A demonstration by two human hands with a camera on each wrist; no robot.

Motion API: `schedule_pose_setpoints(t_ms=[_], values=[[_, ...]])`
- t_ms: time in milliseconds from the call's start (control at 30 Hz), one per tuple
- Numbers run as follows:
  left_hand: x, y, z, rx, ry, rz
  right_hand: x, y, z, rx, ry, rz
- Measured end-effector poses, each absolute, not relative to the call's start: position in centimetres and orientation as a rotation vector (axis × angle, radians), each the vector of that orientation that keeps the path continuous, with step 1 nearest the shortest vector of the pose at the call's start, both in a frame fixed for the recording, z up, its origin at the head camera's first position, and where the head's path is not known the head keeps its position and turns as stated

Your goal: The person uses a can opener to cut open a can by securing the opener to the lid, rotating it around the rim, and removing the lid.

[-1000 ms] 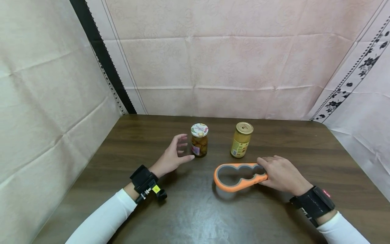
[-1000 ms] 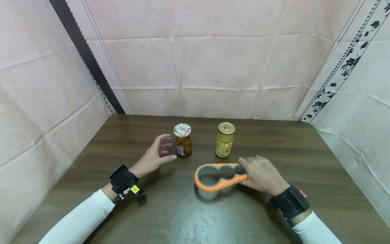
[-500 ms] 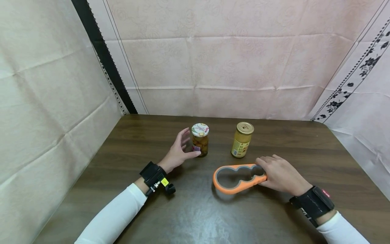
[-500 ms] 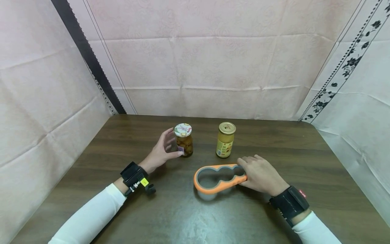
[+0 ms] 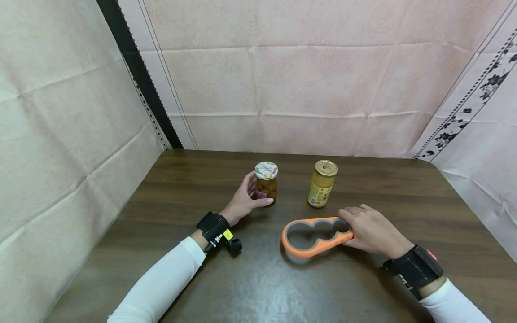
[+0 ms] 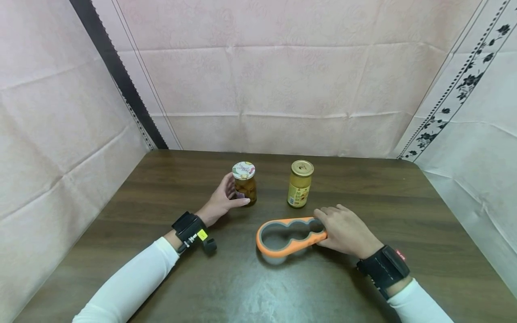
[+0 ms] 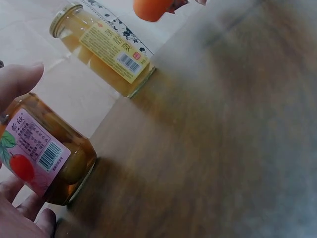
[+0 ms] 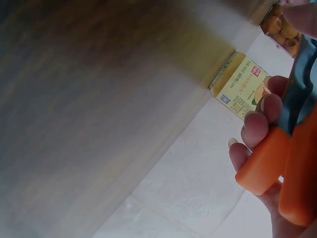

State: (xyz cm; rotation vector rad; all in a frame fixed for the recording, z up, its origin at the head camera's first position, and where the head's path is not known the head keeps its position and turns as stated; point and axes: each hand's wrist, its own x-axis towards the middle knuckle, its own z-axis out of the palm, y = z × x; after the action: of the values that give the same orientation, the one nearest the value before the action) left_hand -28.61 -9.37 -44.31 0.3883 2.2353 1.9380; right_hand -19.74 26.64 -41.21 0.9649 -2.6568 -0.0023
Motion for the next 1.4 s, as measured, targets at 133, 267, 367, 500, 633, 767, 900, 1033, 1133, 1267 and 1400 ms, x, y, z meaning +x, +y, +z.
schedule_pose_setpoints(t_ms=[133,267,367,500,633,767,900,1033,1133,1267,1400], values=[[-29.0,-9.1,-44.5,0.412,2.230,1.951,-19.7,26.5,-41.1,0.962,-2.660,0.005],[-29.4,-8.7,-44.7,0.410,2.241,1.952,-19.7,26.3,-41.0,0.959,-2.660,0.011],[-29.7,-8.4,-44.7,0.412,2.265,1.936,-19.7,26.1,-40.9,0.965,-2.663,0.008],[-30.1,-8.2,-44.7,0.427,2.278,1.911,-19.7,25.9,-40.6,0.980,-2.651,0.005],[-30.4,-8.0,-44.9,0.434,2.261,1.903,-19.9,25.6,-40.1,0.984,-2.629,0.000],[-30.6,-7.8,-45.0,0.437,2.248,1.909,-20.0,25.5,-39.7,0.976,-2.639,0.023],[-30.7,-7.9,-45.2,0.439,2.253,1.897,-20.2,25.5,-39.5,0.967,-2.647,0.029],[-30.8,-8.1,-45.4,0.437,2.273,1.884,-20.3,25.2,-39.3,0.966,-2.640,0.018],[-30.8,-8.2,-45.5,0.439,2.292,1.875,-20.5,24.8,-39.1,0.971,-2.646,0.011],[-30.6,-8.1,-45.5,0.446,2.302,1.854,-20.5,24.2,-38.7,0.961,-2.697,0.006],[-30.3,-7.9,-45.4,0.427,2.311,1.849,-20.5,23.7,-38.4,0.945,-2.735,0.019]])
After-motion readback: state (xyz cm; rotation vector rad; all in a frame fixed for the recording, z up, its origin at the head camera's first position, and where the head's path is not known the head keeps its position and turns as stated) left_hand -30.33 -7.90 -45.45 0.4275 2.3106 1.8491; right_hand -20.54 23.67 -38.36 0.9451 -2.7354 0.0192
